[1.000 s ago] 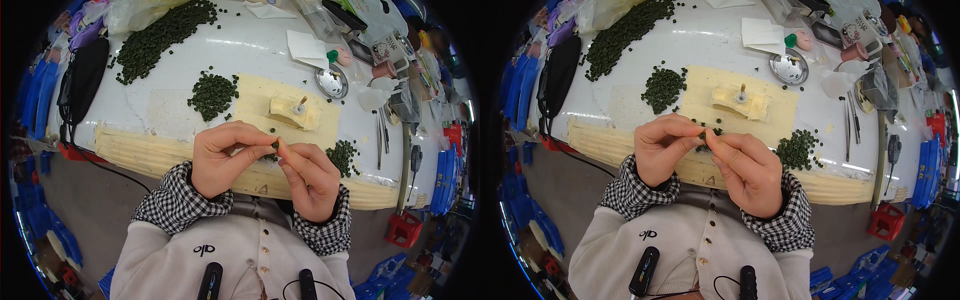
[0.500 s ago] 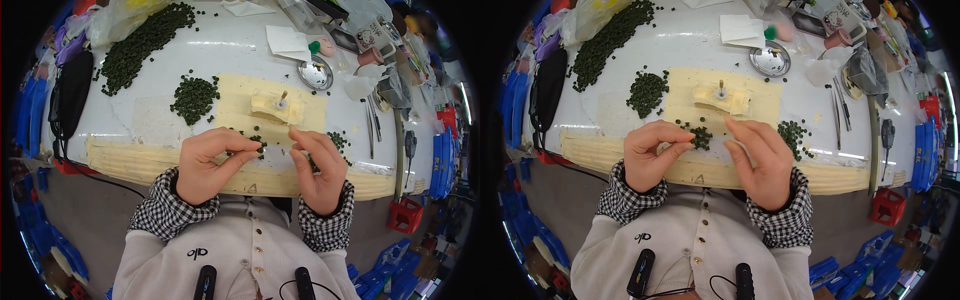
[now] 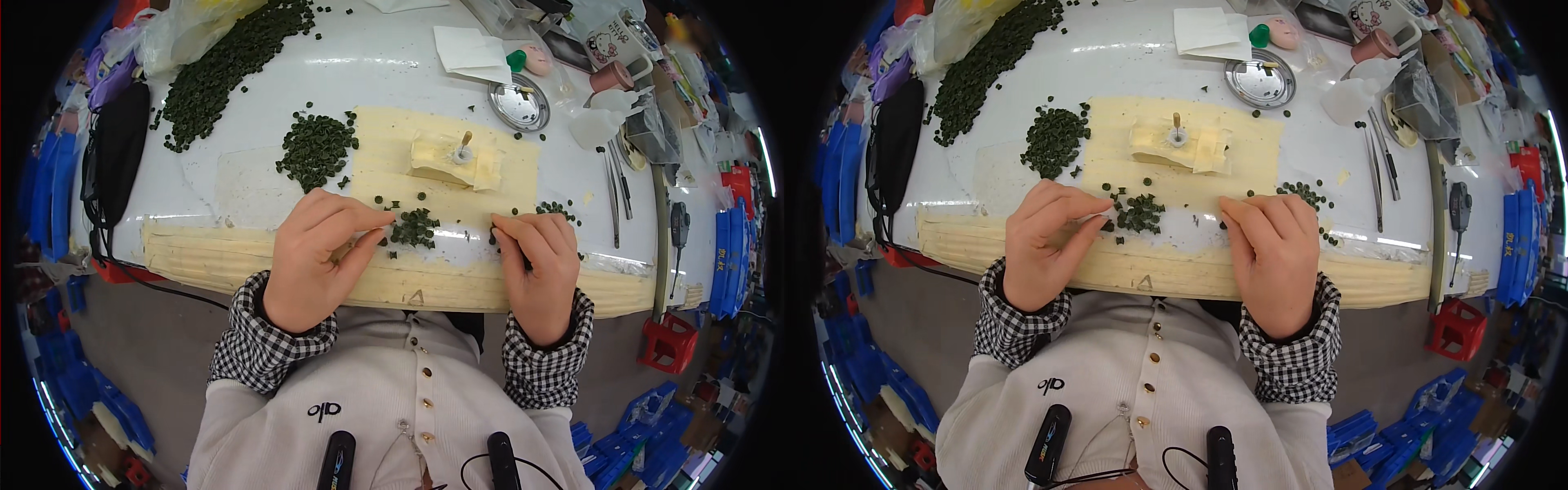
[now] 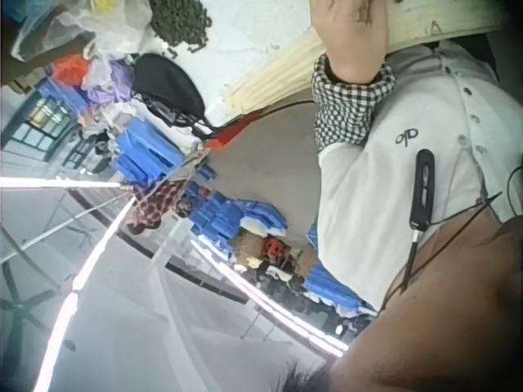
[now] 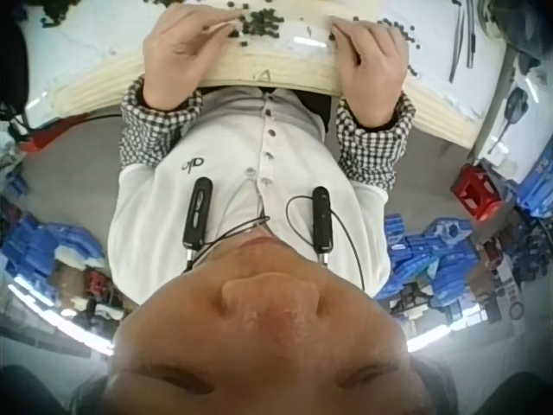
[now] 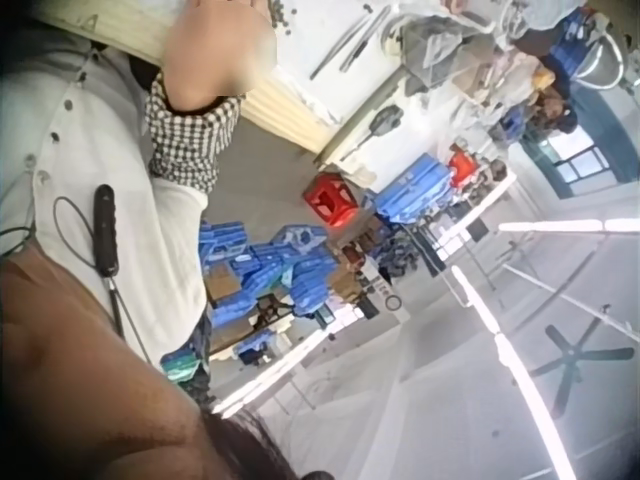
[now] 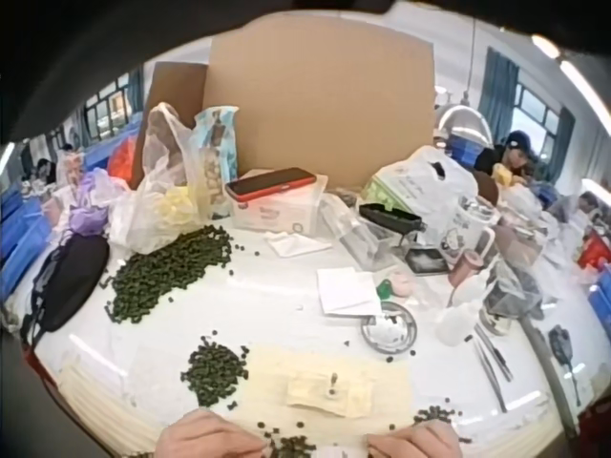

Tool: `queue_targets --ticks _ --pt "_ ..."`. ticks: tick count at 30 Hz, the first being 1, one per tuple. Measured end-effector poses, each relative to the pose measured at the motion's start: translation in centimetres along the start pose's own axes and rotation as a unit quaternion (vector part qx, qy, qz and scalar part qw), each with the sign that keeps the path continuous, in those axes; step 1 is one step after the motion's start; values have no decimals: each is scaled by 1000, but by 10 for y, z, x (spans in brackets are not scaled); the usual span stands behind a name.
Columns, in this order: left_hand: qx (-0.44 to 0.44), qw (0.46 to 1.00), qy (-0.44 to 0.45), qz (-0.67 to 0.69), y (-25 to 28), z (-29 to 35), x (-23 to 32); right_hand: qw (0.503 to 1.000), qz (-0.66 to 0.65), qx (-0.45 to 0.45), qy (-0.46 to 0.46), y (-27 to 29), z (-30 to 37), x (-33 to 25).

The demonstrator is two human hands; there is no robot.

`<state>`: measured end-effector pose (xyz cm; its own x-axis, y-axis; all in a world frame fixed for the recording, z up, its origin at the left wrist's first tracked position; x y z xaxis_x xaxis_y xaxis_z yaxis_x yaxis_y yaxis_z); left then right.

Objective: Assembling small green plastic foliage components onto a white toy base on a workbench.

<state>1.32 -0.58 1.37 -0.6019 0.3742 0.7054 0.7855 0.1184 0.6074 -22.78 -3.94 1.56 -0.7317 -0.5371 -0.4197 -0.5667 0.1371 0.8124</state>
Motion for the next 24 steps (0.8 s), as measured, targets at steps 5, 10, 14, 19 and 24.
queue_targets --ticks 5,10,14,19,24 --pt "57 996 59 -26 14 4 -8 1000 -2 16 -10 9 1 3" --pt "97 989 93 -57 24 4 -15 999 10 -27 13 2 5 -3" --pt "75 989 53 -117 26 2 -18 998 47 -19 45 -3 3 -8" --pt "43 984 30 -173 16 -9 -20 991 81 -15 103 -6 1 -13" --pt "36 981 33 -187 13 -9 -22 990 88 -21 113 -7 -1 -12"
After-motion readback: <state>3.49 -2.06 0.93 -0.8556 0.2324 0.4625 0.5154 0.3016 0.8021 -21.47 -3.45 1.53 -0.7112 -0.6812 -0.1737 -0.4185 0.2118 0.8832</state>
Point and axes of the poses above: each hand's wrist, its own z-axis away from the middle knuckle, its own y-axis out of the back of the hand, x = y × z, the point moved 1 cm from there along -z, towards the middle knuckle, and after that the axes turned 2 degrees about -x, right-handed, at the moved point
